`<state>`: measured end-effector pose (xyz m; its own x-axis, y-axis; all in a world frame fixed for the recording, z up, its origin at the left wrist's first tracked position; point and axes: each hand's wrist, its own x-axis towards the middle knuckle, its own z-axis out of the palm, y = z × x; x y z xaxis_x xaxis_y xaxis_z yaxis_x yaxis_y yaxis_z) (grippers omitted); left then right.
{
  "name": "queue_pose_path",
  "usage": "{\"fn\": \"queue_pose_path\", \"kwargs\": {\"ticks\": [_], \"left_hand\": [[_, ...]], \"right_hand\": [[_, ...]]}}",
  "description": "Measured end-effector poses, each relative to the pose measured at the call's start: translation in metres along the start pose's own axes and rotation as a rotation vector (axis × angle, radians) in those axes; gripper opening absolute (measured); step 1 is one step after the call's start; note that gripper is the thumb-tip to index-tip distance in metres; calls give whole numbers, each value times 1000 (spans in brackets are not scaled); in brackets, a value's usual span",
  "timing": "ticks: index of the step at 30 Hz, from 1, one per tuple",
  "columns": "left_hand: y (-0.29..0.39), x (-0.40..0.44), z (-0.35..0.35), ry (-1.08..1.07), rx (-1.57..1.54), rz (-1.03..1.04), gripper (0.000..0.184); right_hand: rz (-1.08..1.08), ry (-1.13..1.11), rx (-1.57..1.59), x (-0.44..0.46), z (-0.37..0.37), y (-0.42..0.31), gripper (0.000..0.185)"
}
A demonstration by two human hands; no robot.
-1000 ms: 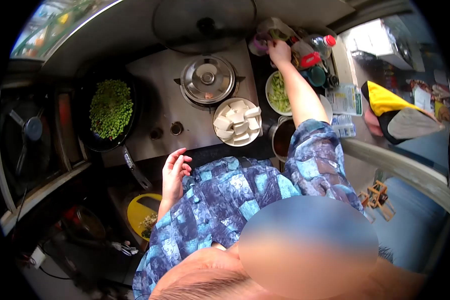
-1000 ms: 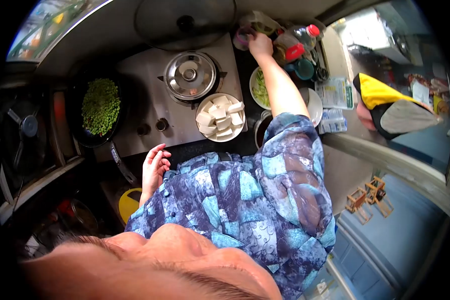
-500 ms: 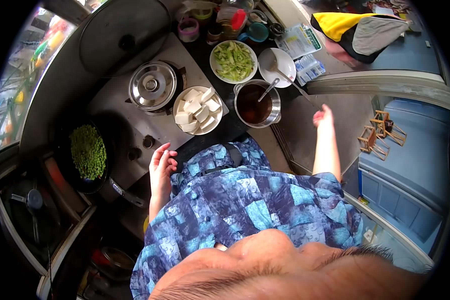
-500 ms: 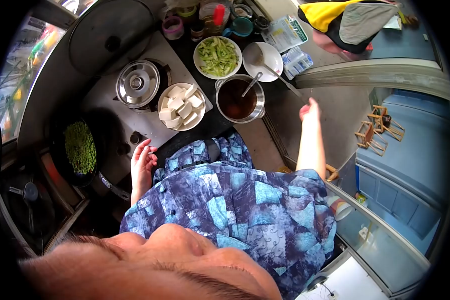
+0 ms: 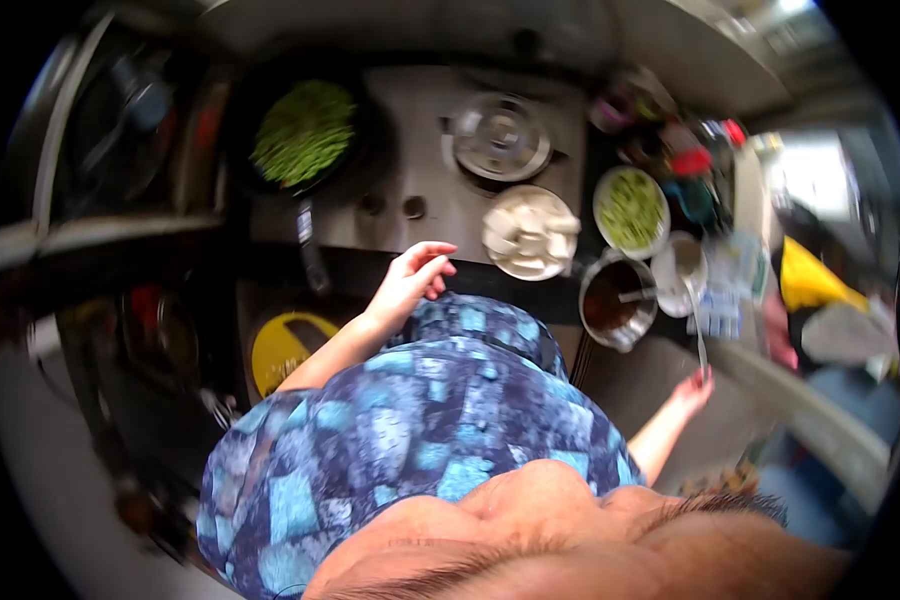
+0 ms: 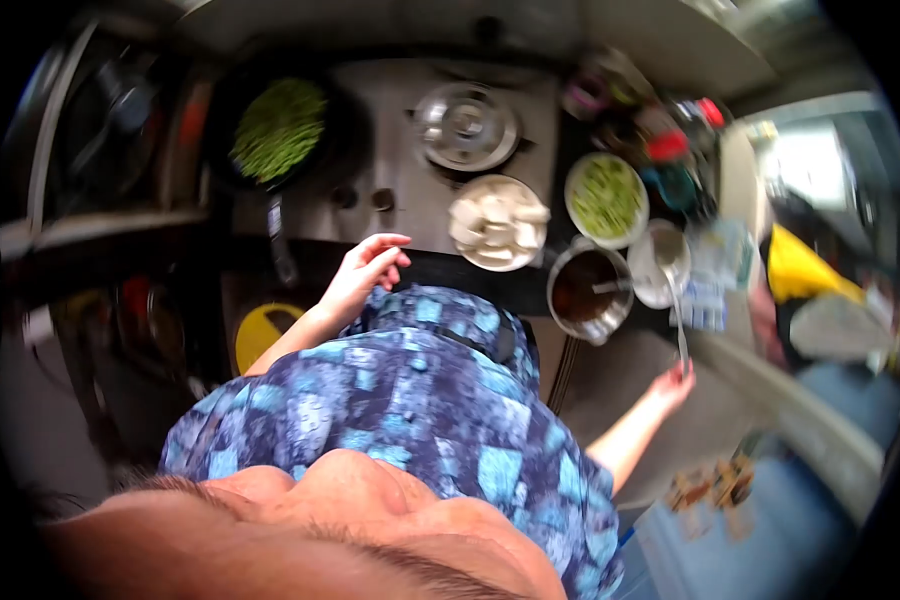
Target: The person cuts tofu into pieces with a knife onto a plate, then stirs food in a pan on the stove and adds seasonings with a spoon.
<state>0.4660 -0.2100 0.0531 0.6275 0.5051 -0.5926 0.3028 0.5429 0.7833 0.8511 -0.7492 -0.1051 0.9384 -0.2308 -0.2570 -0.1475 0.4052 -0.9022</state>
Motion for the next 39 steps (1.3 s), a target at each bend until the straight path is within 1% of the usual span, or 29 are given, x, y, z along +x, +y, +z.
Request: {"fn": "queue_pose_path", "kwargs": {"ticks": [1, 2, 4, 5, 6, 7, 9, 10, 11, 12, 13, 14, 15, 16, 18, 19, 20, 22, 23, 24, 26, 28, 30, 32, 33, 36, 38, 39], "left_hand": [[-3, -8, -5, 59, -30, 50, 27], [-5, -16, -9, 141, -62, 135, 25], [-5, -34, -15, 343, 3, 319, 22], [-12, -39, -19, 442, 70, 468, 23], [-12, -45, -22, 571, 115, 531, 18], [-14, -48, -25, 688, 217, 605, 18], [-22, -49, -38, 893, 383, 750, 19], [-24, -55, -42, 940, 359, 686, 23], [-30, -56, -50, 1066, 530, 699, 26], [-38, -54, -58, 1194, 703, 697, 30], [-48, -52, -63, 1230, 678, 627, 39], [-62, -45, -73, 1280, 730, 630, 46], [-73, -42, -79, 1244, 562, 560, 49], [-81, -36, -84, 1204, 392, 498, 52], [-108, -9, -94, 936, -55, 353, 49], [-95, -18, -94, 691, -366, 264, 45], [-80, -29, -93, 426, -667, 193, 41], [-86, -20, -91, 251, -801, 229, 33], [-88, -16, -89, 223, -835, 249, 32], [-88, -11, -84, 152, -846, 257, 31], [-89, -5, -75, 214, -818, 262, 30], [-91, -2, -73, 265, -801, 251, 30], [-86, -2, -71, 300, -757, 221, 30], [-82, -5, -73, 306, -764, 214, 30], [-84, -3, -74, 303, -766, 218, 30], [-79, -7, -74, 303, -753, 186, 31], [-79, -6, -74, 287, -746, 184, 32], [-80, -6, -73, 282, -743, 182, 32]], "right_hand": [[-43, -5, -66, -4, -5, -19, 39], [-101, -92, -50, -6, -1, -32, 38], [25, -230, 97, -21, 14, -75, 35], [92, -307, 115, -35, 52, -89, 34], [151, -372, 130, -58, 88, -105, 33], [168, -529, 133, -83, 138, -108, 35], [160, -726, 77, -100, 219, -98, 37], [146, -822, 50, -121, 266, -90, 37], [148, -835, -7, -149, 313, -80, 35], [44, -1037, -135, -170, 352, -66, 32], [-61, -1293, -171, -214, 397, -55, 33], [-253, -1484, -377, -247, 428, -48, 28], [-487, -1636, -558, -295, 462, -48, 25], [-625, -1817, -631, -331, 486, -47, 23], [-949, -2137, -607, -368, 512, -30, 24], [-1046, -2253, -601, -384, 516, -26, 29], [-1091, -2364, -617, -395, 520, -22, 29], [-1191, -2477, -715, -409, 522, -17, 28], [-1258, -2509, -690, -418, 525, -10, 27], [-1316, -2489, -748, -419, 521, -1, 25], [-1427, -2459, -753, -412, 528, 43, 21], [-1263, -2359, -691, -415, 553, 79, 17], [-1181, -2218, -608, -428, 579, 65, 13], [-1221, -2106, -635, -432, 607, 46, 10], [-1213, -2031, -715, -431, 619, 39, 11], [-841, -1839, -1082, -421, 658, 36, 17], [-352, -1754, -918, -382, 685, 78, 20], [-122, -1726, -756, -359, 692, 111, 22]]}}
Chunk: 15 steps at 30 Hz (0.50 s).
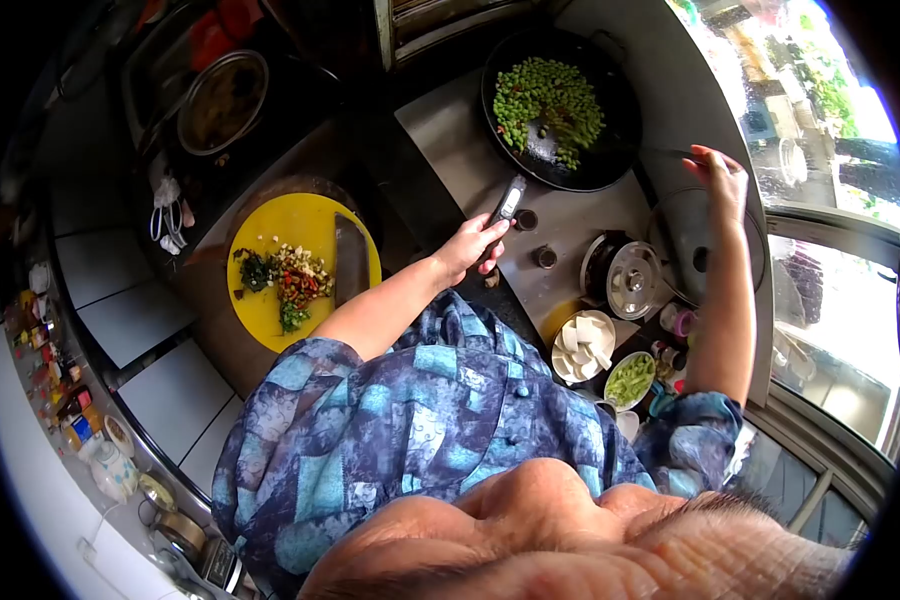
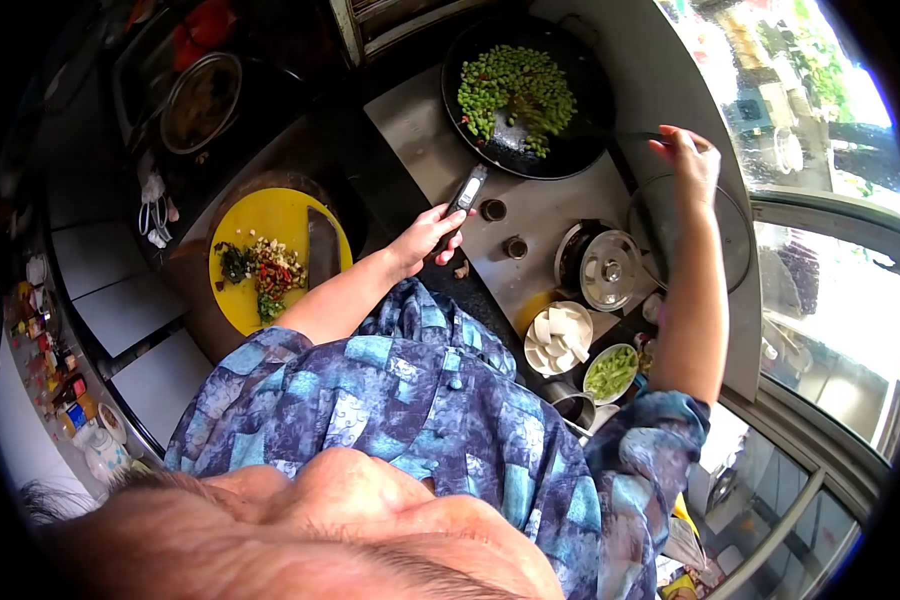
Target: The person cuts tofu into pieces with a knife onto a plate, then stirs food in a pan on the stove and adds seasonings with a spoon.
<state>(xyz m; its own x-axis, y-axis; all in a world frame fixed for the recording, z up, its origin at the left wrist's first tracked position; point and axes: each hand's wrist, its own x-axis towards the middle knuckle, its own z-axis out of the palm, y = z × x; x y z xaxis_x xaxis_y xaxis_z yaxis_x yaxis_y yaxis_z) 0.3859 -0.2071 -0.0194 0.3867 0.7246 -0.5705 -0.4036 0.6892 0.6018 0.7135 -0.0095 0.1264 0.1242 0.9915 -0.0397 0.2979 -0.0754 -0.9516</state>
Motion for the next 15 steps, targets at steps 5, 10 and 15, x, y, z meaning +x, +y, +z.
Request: {"fn": "queue_pose_path", "kwargs": {"ticks": [5, 10, 15], "left_hand": [[1, -2, 3, 6, 5, 7, 27], [-1, 0, 4, 10, 25, 26, 32], [-4, -1, 7, 30, 2, 5, 33]], "right_hand": [[-102, -108, 76, -44, 66, -6, 21], [-535, -219, -444, -95, 86, -64, 16], [-705, -52, -682, -48, 95, -37, 13]]}}
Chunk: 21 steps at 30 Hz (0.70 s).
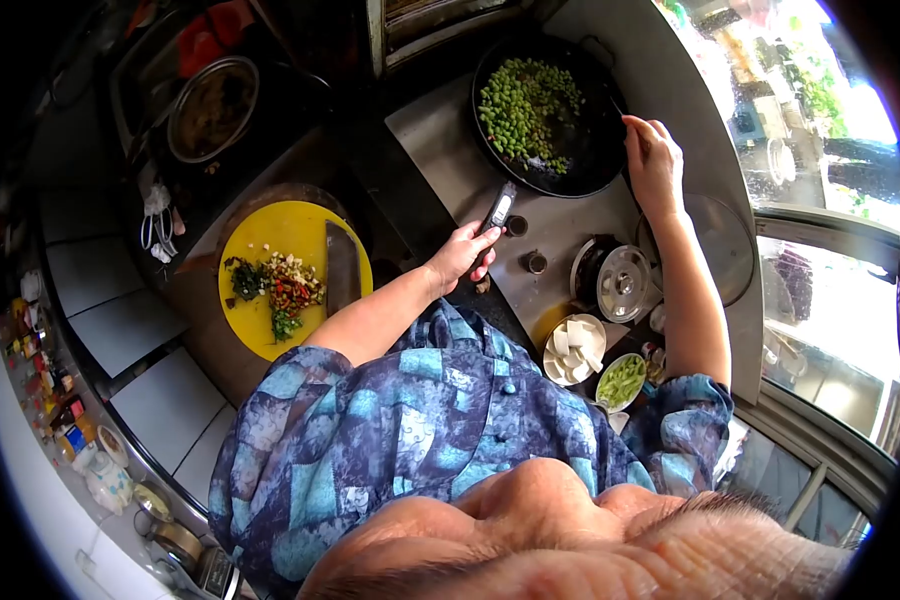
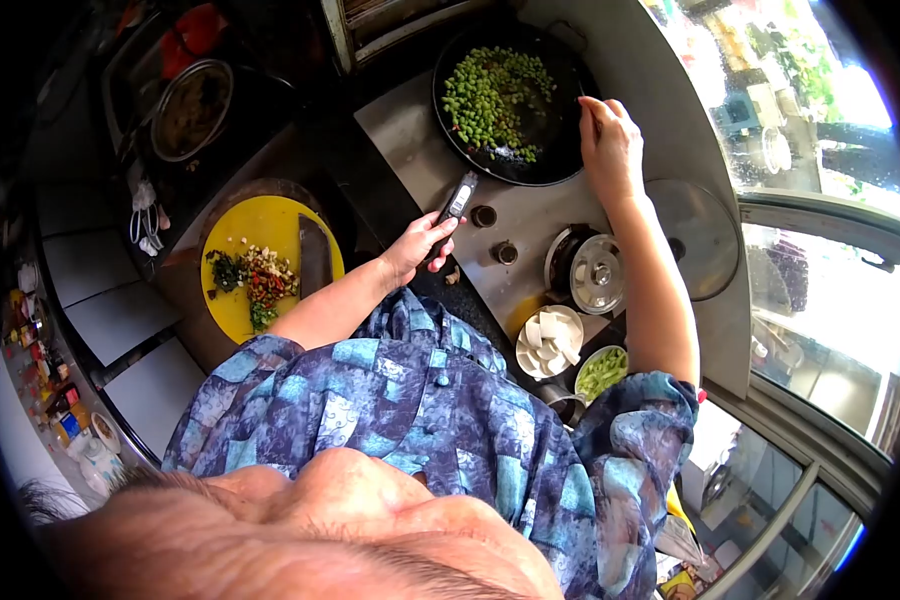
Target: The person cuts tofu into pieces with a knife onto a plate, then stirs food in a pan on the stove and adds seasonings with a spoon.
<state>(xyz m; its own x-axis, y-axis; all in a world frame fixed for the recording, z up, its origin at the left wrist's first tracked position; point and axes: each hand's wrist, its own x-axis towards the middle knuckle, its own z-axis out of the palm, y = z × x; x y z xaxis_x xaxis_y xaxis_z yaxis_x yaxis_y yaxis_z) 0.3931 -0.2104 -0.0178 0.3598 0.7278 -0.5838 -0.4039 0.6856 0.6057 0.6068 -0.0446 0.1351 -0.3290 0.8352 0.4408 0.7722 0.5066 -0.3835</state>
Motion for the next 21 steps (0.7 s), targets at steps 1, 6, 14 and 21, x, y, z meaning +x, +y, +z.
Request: {"fn": "queue_pose_path", "kwargs": {"ticks": [1, 6, 14, 21], "left_hand": [[0, 0, 1, 1, 2, 9, 33], [-1, 2, 2, -4, 4, 23, 29], [0, 3, 1, 2, -13, 22, 29], [2, 4, 4, 18, -3, 23, 31]], "right_hand": [[-4, -20, 21, 5, 5, 0, 13], [-204, -261, 140, 5, 18, -34, 17], [-258, -398, 126, 11, -65, -110, 12], [-216, -409, 118, 12, -16, -86, 16]]}}
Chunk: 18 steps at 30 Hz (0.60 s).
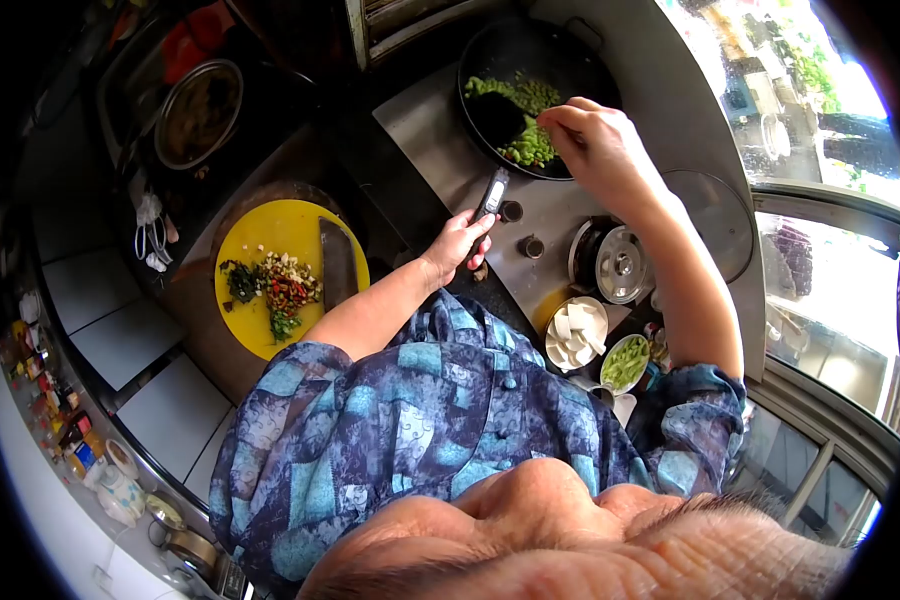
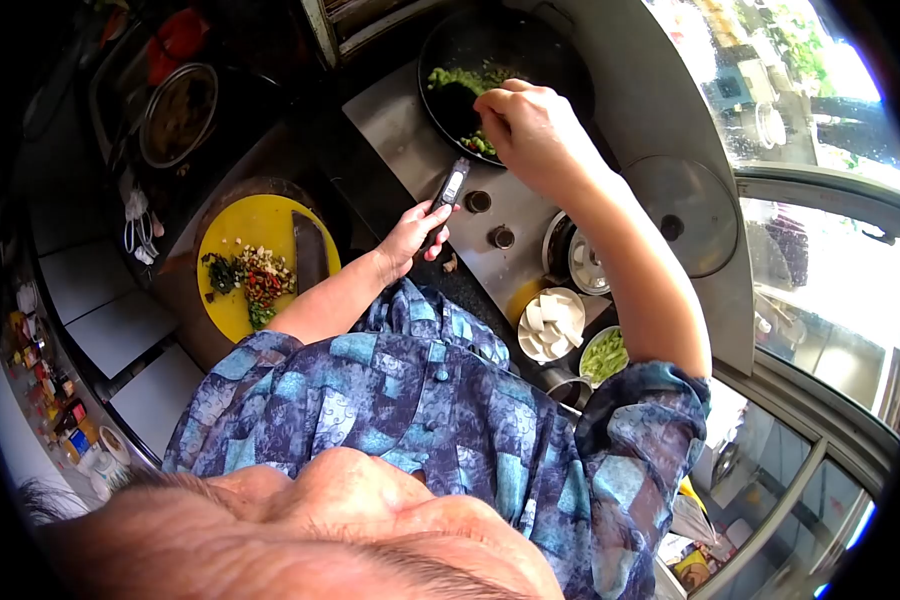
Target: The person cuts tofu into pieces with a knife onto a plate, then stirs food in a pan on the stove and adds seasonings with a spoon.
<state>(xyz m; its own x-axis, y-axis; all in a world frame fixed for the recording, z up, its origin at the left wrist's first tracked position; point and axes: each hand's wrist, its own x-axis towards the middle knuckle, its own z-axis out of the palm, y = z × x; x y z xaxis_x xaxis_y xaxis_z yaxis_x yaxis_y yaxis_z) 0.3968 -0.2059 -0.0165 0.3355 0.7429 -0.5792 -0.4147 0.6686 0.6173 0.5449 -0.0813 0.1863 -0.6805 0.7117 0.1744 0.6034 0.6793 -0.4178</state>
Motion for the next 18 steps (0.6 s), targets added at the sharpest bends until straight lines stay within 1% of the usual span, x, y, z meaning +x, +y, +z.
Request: {"fn": "queue_pose_path", "kwargs": {"ticks": [1, 3, 5, 7, 9, 10, 11, 13, 15, 17, 18], "left_hand": [[0, 0, 0, -4, -7, 1, 31], [1, 0, 0, -12, -13, -1, 31], [2, -1, -2, -20, -11, -5, 31], [4, -2, -2, -17, -3, 2, 30], [4, -3, -3, -13, 0, 1, 30], [3, -3, -3, -11, -1, -4, 30], [2, -3, -3, -9, -2, -9, 30], [2, -2, -3, -10, 6, -5, 29], [2, -2, -4, -12, 13, 0, 30], [1, -1, -5, -17, 15, 9, 30], [1, 0, -4, -15, 14, 9, 30]], "right_hand": [[44, -1, -30, -1, 7, 8, 15], [7, -8, -80, -11, -4, 16, 15], [3, -45, -40, -25, -39, -10, 14], [12, -145, 17, -40, -61, -25, 16], [33, -229, 36, -53, -59, -35, 19], [33, -256, -6, -59, -47, -31, 20], [20, -303, -97, -61, -31, -23, 17], [9, -181, -191, -65, 7, 6, 17], [39, 62, -128, -65, 22, 35, 16], [173, 252, -28, -63, 11, 45, 15], [242, 302, -10, -63, -2, 47, 14]]}}
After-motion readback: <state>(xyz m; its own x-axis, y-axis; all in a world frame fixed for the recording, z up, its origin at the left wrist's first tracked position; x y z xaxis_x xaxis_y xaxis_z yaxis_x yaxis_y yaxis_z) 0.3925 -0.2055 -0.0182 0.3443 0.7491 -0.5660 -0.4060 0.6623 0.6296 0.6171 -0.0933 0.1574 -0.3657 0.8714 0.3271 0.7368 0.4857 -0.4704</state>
